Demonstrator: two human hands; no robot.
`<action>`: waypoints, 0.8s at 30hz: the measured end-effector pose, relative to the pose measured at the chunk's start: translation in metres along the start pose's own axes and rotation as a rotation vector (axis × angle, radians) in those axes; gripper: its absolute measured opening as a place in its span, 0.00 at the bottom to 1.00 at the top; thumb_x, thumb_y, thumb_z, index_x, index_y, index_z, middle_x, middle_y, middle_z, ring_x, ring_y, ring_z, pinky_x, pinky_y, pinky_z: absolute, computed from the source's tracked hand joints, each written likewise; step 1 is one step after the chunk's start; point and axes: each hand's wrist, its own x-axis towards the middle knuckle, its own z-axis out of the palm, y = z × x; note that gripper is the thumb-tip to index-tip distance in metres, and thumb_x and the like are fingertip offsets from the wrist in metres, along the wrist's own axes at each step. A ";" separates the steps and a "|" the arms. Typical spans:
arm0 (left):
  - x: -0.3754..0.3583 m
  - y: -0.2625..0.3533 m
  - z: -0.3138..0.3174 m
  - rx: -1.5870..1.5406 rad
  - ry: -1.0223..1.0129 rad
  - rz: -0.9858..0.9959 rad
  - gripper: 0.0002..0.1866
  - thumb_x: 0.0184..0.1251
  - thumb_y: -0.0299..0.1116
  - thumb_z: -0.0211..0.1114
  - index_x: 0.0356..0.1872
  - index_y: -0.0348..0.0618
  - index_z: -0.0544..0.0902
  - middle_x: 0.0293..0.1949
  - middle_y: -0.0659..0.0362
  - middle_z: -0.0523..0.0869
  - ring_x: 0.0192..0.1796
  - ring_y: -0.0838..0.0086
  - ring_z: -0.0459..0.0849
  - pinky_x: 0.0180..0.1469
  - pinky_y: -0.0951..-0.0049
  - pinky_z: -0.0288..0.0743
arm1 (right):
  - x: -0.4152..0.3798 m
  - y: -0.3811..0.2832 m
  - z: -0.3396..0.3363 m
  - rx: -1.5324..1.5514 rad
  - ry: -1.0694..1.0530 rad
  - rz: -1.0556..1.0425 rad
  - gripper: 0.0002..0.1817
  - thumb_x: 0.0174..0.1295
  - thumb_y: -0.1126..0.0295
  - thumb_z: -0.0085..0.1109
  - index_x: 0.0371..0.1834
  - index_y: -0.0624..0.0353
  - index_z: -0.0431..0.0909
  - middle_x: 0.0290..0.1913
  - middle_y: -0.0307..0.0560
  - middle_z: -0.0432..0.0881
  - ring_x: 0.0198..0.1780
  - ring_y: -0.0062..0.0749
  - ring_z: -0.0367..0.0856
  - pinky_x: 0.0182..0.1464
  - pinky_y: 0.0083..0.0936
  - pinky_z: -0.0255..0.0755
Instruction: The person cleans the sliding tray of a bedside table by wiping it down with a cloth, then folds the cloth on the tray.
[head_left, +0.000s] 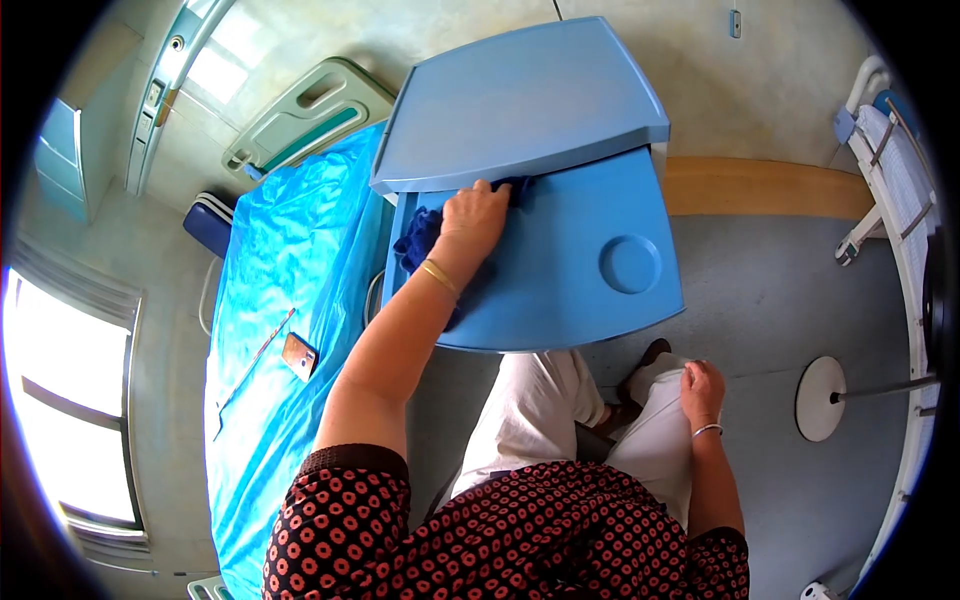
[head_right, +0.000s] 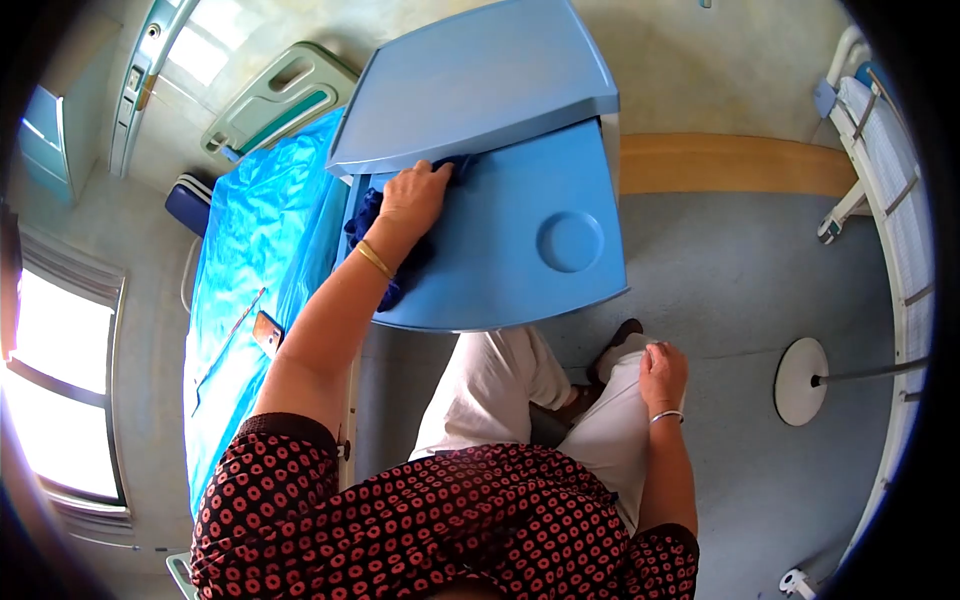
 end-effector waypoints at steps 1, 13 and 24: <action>-0.004 -0.007 -0.002 0.004 -0.002 -0.020 0.16 0.66 0.30 0.49 0.52 0.50 0.78 0.40 0.51 0.80 0.41 0.56 0.83 0.42 0.60 0.78 | 0.001 0.000 -0.001 0.015 -0.029 0.015 0.06 0.53 0.70 0.58 0.32 0.59 0.79 0.35 0.47 0.80 0.41 0.44 0.77 0.46 0.38 0.69; 0.001 -0.025 0.000 -0.074 -0.211 -0.343 0.18 0.63 0.39 0.46 0.43 0.41 0.81 0.42 0.44 0.83 0.48 0.50 0.81 0.50 0.53 0.73 | 0.009 -0.011 -0.012 0.029 -0.086 0.046 0.08 0.55 0.65 0.59 0.33 0.57 0.80 0.34 0.46 0.81 0.41 0.42 0.78 0.48 0.36 0.68; 0.037 0.107 -0.045 -0.381 -0.182 -0.031 0.17 0.57 0.38 0.51 0.41 0.39 0.81 0.38 0.45 0.85 0.44 0.52 0.83 0.49 0.57 0.75 | 0.016 -0.014 -0.002 -0.045 -0.107 -0.001 0.08 0.54 0.64 0.60 0.31 0.57 0.80 0.35 0.45 0.82 0.41 0.41 0.78 0.48 0.36 0.67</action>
